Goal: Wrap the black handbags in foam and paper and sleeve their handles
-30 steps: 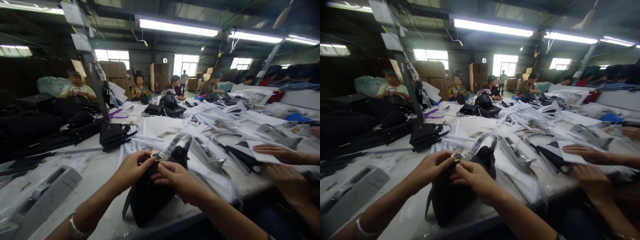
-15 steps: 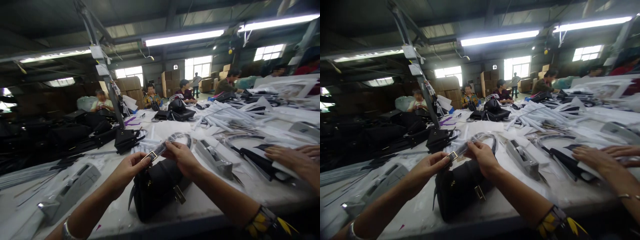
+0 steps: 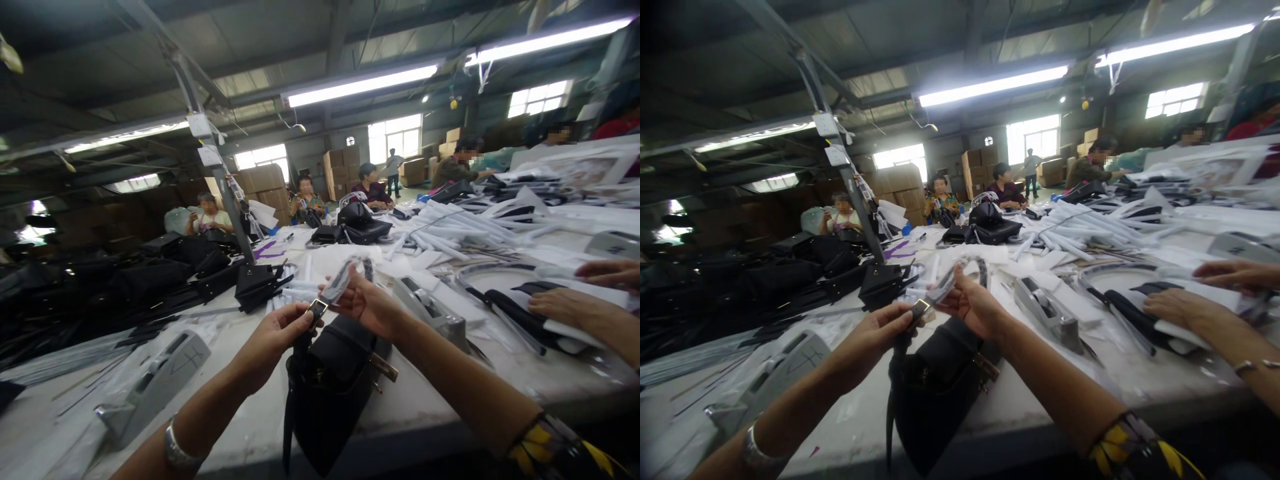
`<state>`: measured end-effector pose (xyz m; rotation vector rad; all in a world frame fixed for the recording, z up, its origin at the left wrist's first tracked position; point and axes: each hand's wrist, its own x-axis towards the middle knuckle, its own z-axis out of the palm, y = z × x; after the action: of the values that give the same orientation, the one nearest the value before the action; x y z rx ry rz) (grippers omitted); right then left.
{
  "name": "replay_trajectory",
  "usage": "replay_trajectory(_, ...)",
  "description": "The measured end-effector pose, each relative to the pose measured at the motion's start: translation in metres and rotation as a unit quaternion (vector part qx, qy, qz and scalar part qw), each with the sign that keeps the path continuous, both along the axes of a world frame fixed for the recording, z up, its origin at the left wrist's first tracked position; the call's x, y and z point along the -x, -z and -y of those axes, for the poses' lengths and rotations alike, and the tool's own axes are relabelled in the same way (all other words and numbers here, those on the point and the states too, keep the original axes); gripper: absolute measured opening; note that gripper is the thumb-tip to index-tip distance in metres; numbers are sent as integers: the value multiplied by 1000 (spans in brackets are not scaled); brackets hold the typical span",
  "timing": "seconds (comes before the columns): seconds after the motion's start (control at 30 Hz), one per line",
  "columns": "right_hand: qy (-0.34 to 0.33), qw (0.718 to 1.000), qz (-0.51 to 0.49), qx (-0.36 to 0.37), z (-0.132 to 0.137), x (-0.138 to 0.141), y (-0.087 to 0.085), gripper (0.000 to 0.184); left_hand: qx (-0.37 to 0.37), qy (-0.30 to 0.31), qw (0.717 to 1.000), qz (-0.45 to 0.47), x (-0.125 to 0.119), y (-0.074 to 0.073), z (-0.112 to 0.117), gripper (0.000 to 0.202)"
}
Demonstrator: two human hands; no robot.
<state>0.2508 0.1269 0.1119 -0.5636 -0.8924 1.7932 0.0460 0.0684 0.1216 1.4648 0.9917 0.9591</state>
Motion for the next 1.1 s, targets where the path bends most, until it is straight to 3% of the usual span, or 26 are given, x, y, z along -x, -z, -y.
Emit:
replay_trajectory(0.07, -33, 998, 33, -29, 16, 2, 1, 42, 9, 11, 1000, 6, -2, -1, 4, 34)
replay_trajectory(0.23, -5, 986, 116, -116, 29, 1, -9, 44, 23, 20, 999, 13, -6, -4, 10, 33)
replay_trajectory(0.4, -16, 999, 26, -19, 35, 5, -31, 51, 32, -15, 999, 5, -10, -5, 6, 30)
replay_trajectory(0.5, -13, 1000, 3, -1, 43, 11, -37, 48, 12, -34, 999, 4, -14, -6, 5, 28)
replay_trajectory(0.6, -8, 1000, 2, -22, 52, 15, -28, 47, -19, -42, 999, -2, -18, -6, 7, 29)
replay_trajectory(0.77, -10, 984, 91, -150, 68, 14, -3, 48, -40, -53, 998, 10, -20, -4, 9, 28)
replay_trajectory(0.93, 30, 963, 141, -228, 75, 12, -1, 45, -6, -45, 998, 31, -20, -4, 9, 27)
replay_trajectory(1.1, 5, 980, 62, -188, 79, 25, 15, 60, -56, -67, 996, 10, -24, -2, 8, 29)
